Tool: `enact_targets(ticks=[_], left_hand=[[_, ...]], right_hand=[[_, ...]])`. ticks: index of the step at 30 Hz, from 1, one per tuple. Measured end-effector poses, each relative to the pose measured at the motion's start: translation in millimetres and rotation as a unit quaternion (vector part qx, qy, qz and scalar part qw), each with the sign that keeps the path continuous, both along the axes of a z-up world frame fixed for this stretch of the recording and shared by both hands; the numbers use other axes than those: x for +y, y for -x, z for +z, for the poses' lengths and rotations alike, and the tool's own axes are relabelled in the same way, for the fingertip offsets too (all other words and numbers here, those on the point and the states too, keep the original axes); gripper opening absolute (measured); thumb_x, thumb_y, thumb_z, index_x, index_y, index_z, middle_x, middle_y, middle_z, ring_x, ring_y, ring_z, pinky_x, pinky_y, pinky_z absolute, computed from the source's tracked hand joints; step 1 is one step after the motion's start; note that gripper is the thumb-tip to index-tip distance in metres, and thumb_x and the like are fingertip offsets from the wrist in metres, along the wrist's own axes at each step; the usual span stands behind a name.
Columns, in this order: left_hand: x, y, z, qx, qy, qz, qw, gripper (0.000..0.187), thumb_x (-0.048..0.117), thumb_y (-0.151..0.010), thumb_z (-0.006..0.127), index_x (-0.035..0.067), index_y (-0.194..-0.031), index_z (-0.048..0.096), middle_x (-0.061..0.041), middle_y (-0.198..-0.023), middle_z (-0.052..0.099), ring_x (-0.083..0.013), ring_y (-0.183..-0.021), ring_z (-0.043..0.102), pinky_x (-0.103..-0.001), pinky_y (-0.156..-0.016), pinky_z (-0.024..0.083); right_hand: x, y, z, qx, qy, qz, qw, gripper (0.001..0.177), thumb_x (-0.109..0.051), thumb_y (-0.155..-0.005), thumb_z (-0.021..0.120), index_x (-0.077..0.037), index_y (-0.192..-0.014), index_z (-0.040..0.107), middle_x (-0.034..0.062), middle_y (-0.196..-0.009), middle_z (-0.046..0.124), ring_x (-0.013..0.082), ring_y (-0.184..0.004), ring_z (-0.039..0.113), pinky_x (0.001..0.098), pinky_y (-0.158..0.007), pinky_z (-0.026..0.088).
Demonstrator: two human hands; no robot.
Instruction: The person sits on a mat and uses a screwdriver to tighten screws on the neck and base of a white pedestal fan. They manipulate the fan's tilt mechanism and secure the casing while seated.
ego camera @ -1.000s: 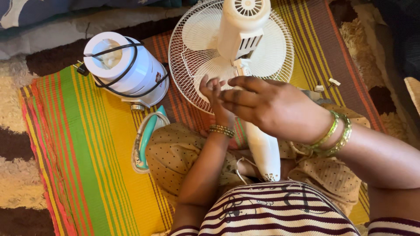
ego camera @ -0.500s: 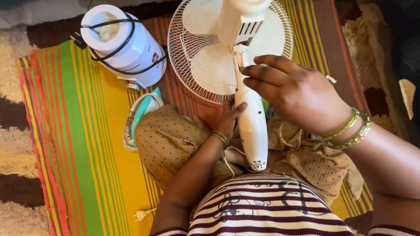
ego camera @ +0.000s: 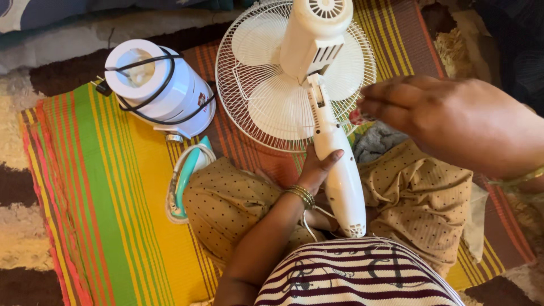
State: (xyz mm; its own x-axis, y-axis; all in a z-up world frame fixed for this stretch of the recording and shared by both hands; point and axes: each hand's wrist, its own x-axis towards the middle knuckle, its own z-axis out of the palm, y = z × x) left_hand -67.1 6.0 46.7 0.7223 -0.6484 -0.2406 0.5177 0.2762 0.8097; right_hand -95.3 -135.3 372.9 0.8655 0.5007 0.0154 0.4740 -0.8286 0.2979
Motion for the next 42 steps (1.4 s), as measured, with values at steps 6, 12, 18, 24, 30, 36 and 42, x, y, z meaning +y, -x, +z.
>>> enact_targets(ticks=[6,12,18,24,30,36,42], left_hand=[[0.1,3.4,-5.7,0.006,0.003,0.003,1.000,0.076,0.046,-0.076,0.085,-0.004,-0.125,0.055,-0.014,-0.110,0.068,-0.0217,-0.099,0.068,-0.038,-0.086,0.058],[1.7,3.2,-6.8,0.008,-0.011,0.004,1.000,0.076,0.045,-0.076,0.084,-0.002,-0.126,0.052,-0.013,-0.112,0.067,-0.0210,-0.100,0.067,-0.038,-0.087,0.058],[2.2,1.1,-1.6,-0.003,-0.007,-0.010,1.000,0.078,0.048,-0.077,0.083,-0.004,-0.127,0.055,-0.014,-0.113,0.067,-0.0215,-0.102,0.067,-0.037,-0.089,0.058],[3.8,-1.1,1.3,-0.009,-0.023,-0.019,1.000,0.073,0.047,-0.077,0.082,-0.004,-0.122,0.057,-0.015,-0.107,0.069,-0.0221,-0.098,0.069,-0.038,-0.086,0.059],[2.9,-2.6,6.6,-0.022,-0.006,-0.014,1.000,0.073,0.046,-0.079,0.081,-0.002,-0.127,0.056,-0.014,-0.111,0.068,-0.0221,-0.100,0.068,-0.039,-0.087,0.058],[1.4,0.9,-0.2,0.014,-0.023,-0.009,1.000,0.079,0.043,-0.078,0.080,0.006,-0.136,0.043,-0.010,-0.120,0.063,-0.0195,-0.110,0.065,-0.038,-0.093,0.056],[1.4,0.5,-2.8,0.019,0.001,-0.021,1.000,0.072,0.041,-0.080,0.081,0.001,-0.131,0.049,-0.011,-0.114,0.066,-0.0206,-0.104,0.067,-0.039,-0.091,0.057]], right_hand=[[28.9,-17.3,-13.7,0.134,0.211,-0.292,0.923,0.058,-0.067,-0.103,0.037,-0.018,-0.091,0.067,-0.0060,-0.074,0.070,0.0038,-0.049,0.057,0.0225,-0.044,0.045],[33.0,-22.1,-22.4,0.001,0.166,-0.165,0.972,0.055,-0.059,-0.103,0.043,-0.009,-0.096,0.063,0.0026,-0.080,0.067,0.0103,-0.062,0.063,0.0245,-0.046,0.050],[0.7,-18.2,-20.3,0.068,-0.161,0.126,0.977,0.034,-0.028,-0.083,0.062,-0.011,-0.112,0.071,0.0233,-0.138,0.055,0.0304,-0.111,0.063,0.0393,-0.083,0.060],[-22.0,-13.3,-67.8,0.116,-0.360,-0.018,0.925,0.028,-0.033,-0.098,0.061,-0.006,-0.097,0.067,0.0093,-0.108,0.072,0.0160,-0.075,0.072,0.0251,-0.061,0.062],[6.4,-9.4,-94.3,0.045,0.027,-0.312,0.948,0.052,-0.066,-0.099,0.047,-0.019,-0.113,0.064,0.0013,-0.098,0.070,0.0107,-0.064,0.061,0.0245,-0.053,0.045],[15.6,-13.7,-50.5,-0.026,-0.069,0.061,0.995,0.057,-0.016,-0.088,0.059,-0.026,-0.142,0.049,0.0135,-0.140,0.059,0.0215,-0.102,0.065,0.0358,-0.087,0.056],[24.6,7.8,-28.2,-0.093,-0.034,0.034,0.995,0.045,-0.015,-0.088,0.056,-0.016,-0.133,0.062,0.0089,-0.112,0.067,0.0164,-0.083,0.067,0.0257,-0.069,0.058]])
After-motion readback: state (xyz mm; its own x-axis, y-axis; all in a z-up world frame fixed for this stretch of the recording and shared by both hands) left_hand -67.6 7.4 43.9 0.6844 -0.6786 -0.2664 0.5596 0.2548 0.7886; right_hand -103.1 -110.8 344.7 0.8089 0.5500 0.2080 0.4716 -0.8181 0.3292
